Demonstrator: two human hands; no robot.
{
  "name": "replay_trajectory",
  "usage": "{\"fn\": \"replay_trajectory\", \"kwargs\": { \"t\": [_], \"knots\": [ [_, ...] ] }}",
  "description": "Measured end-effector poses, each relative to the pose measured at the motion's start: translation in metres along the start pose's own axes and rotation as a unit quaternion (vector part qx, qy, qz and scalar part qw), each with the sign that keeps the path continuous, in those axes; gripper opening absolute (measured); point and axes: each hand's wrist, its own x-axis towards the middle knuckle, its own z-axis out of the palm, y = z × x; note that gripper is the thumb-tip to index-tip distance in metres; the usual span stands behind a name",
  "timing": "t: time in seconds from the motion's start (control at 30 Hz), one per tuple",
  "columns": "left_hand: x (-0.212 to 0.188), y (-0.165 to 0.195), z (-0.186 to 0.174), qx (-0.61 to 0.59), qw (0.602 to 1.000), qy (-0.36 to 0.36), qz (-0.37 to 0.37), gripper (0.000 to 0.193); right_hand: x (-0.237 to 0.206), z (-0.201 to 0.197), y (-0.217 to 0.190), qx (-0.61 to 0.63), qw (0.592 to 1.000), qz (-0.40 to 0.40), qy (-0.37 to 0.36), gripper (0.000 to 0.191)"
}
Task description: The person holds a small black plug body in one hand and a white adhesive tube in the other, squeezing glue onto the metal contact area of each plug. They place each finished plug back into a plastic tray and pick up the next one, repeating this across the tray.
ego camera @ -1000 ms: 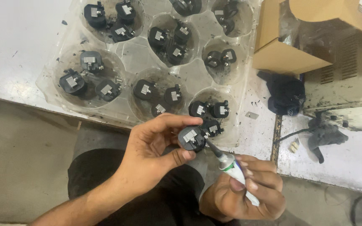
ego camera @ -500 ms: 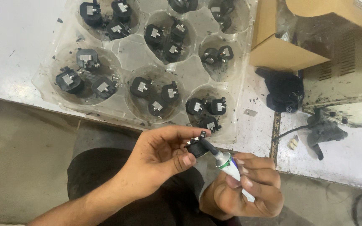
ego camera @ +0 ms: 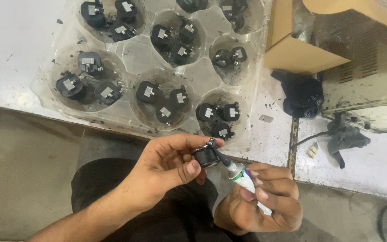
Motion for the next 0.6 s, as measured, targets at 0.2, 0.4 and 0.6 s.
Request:
{"fn": "replay_trajectory", "kwargs": {
  "t": [0.2,0.4,0.6],
  "knots": [
    [0.013,0.015,0.014,0.053,0.998,-0.005,0.025,0.042,0.002,-0.014,0.004,0.016,0.998,0.030,0.050,0.022],
    [0.099,0.068,0.014,0.523,0.843,0.016,0.120,0.043,0.007,-0.051,0.014,0.055,0.993,0.023,0.101,0.027],
    [0.186,0.095,0.026,0.803,0.532,-0.151,0.224,0.035,0.008,-0.070,0.017,0.035,0.994,0.033,0.096,0.027]
  ]
}}
